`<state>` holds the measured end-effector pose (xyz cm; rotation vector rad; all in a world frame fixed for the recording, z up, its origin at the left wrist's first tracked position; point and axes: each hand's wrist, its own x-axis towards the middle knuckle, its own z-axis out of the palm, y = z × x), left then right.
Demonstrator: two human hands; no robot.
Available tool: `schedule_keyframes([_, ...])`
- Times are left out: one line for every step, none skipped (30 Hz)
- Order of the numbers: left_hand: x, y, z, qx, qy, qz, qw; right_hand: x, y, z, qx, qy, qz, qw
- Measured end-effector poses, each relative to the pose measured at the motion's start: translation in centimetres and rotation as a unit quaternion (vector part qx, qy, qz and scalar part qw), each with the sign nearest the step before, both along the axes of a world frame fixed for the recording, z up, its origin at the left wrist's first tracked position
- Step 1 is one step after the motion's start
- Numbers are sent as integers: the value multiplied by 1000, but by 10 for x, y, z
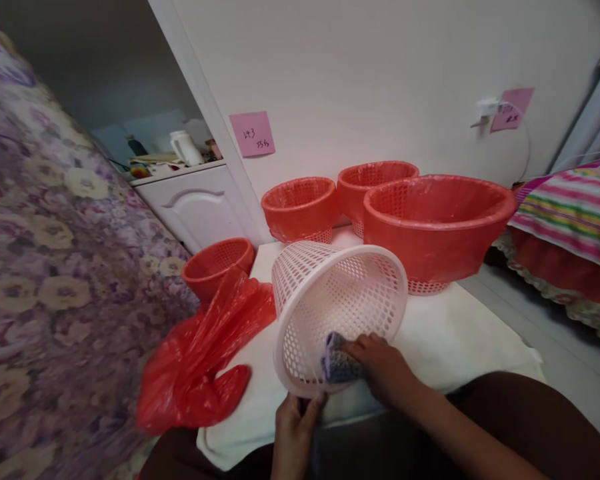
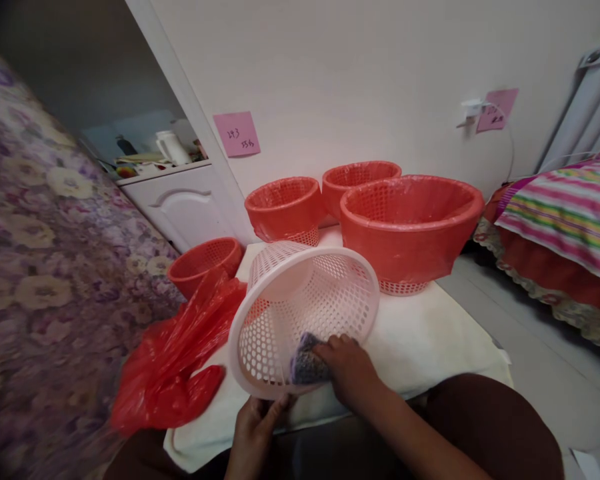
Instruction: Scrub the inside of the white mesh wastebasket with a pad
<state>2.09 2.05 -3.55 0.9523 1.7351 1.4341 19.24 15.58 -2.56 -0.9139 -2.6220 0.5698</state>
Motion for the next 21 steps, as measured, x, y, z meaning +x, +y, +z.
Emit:
schedule_keyframes([-3,0,6,0,11,-2,1000,4,7,-1,14,-7,-20,1000])
schedule_keyframes([-5,0,12,0,19,-5,1000,8,13,-2,21,-9,-38,999])
schedule_keyframes([-7,0,18,1,26,-7,1000,12,18,-3,23,-7,-51,998])
schedule_keyframes([-9,0,22,3,28,-7,1000,14,21,-3,20,-2,-60,998])
schedule_keyframes([-9,1,25,9,23,-5,1000,15,23,-3,17,2,-65,998])
schedule_keyframes([-8,2,26,16,12,2,1000,15,23,-3,6,18,-65,998])
schedule_keyframes([-6,3,25,24,-7,9,1000,14,20,-2,-12,42,-58,997])
schedule_keyframes([-4,4,23,30,-28,15,999,11,16,-1,-34,71,-43,996])
schedule_keyframes([0,6,19,34,-47,16,998,7,11,0,-60,103,-23,993])
schedule_keyframes([4,7,15,36,-61,14,997,3,4,2,-91,135,1,987])
schedule_keyframes([7,8,9,33,-67,9,997,-2,-4,3,-120,160,23,980])
schedule_keyframes([10,9,4,30,-66,3,997,-7,-11,4,-140,175,39,974])
schedule_keyframes([13,9,-1,27,-59,-4,998,-10,-17,4,-149,176,48,972])
schedule_keyframes([14,10,-5,24,-51,-9,998,-13,-22,4,-155,173,54,971])
schedule_keyframes([14,10,-8,21,-44,-14,999,-15,-25,4,-152,161,59,973])
schedule_keyframes([14,9,-10,18,-37,-18,999,-15,-26,3,-139,139,62,978])
schedule_keyframes([12,9,-11,15,-29,-20,999,-15,-25,3,-121,113,63,984])
schedule_keyframes([11,8,-10,10,-19,-18,1000,-13,-22,2,-102,83,61,989])
schedule_keyframes([9,8,-8,5,-8,-15,1000,-10,-18,2,-79,51,52,994])
schedule_keyframes([6,8,-4,0,4,-12,1000,-6,-13,2,-52,23,35,998])
schedule_keyframes([3,7,1,-5,14,-10,1000,-2,-7,1,-28,2,15,999])
